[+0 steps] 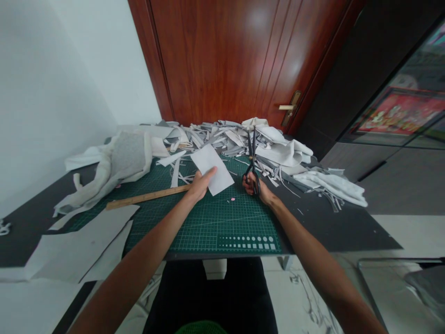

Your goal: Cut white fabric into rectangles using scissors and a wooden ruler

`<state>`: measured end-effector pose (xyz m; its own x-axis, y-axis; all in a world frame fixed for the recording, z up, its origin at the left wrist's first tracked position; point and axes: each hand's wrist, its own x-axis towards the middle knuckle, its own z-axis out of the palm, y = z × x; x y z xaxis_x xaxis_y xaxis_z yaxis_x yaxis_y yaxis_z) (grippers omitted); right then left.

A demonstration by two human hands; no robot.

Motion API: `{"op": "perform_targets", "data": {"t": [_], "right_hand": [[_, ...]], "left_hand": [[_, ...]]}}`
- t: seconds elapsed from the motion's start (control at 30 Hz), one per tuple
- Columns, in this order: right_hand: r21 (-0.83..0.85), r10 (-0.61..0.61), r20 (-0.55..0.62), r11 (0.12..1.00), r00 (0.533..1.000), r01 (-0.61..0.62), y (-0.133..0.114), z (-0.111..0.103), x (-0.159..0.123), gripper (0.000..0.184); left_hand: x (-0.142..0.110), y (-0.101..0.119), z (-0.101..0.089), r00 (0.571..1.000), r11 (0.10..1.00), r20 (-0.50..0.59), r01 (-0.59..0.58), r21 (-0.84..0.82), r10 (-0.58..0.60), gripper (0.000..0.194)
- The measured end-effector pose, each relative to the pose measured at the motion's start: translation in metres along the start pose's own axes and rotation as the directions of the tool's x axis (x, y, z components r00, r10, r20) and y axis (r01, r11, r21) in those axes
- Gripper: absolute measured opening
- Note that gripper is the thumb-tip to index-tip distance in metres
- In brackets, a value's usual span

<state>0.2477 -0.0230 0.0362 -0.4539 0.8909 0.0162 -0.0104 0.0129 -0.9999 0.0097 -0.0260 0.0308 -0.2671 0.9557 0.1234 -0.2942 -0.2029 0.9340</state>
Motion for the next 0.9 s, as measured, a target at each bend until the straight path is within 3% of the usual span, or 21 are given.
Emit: {"op": "perform_targets", "data": {"t": [0.17,0.33,0.47,0.67,0.9], "right_hand": [[-0.263,-0.122,0.06,0.955,0.991,0.133,0.005,-0.005,0.0,0.059],[-0.446,-0.169,0.156,0.867,0.973,0.222,0.01,-0.002,0.001,0.049],[-0.539,-0.166,0.191,0.806,0.968,0.244,0.012,0.0,0.003,0.043],[-0.643,-0.184,0.139,0.731,0.973,0.23,0.011,-0.008,0.003,0.033],[-0.681,-0.23,0.145,0.683,0.962,0.265,0.013,-0.013,0.003,0.03]], "left_hand": [[0.016,0.0,-0.012,0.982,0.986,-0.111,-0.146,0.083,0.154,0.037],[0.025,0.008,-0.026,0.932,0.944,-0.216,-0.244,0.224,0.292,0.034],[0.024,0.013,-0.03,0.92,0.926,-0.196,-0.289,0.241,0.339,0.041],[0.018,0.019,-0.029,0.905,0.902,-0.158,-0.349,0.253,0.394,0.051],[0.015,0.021,-0.027,0.907,0.895,-0.116,-0.366,0.254,0.404,0.056]]}}
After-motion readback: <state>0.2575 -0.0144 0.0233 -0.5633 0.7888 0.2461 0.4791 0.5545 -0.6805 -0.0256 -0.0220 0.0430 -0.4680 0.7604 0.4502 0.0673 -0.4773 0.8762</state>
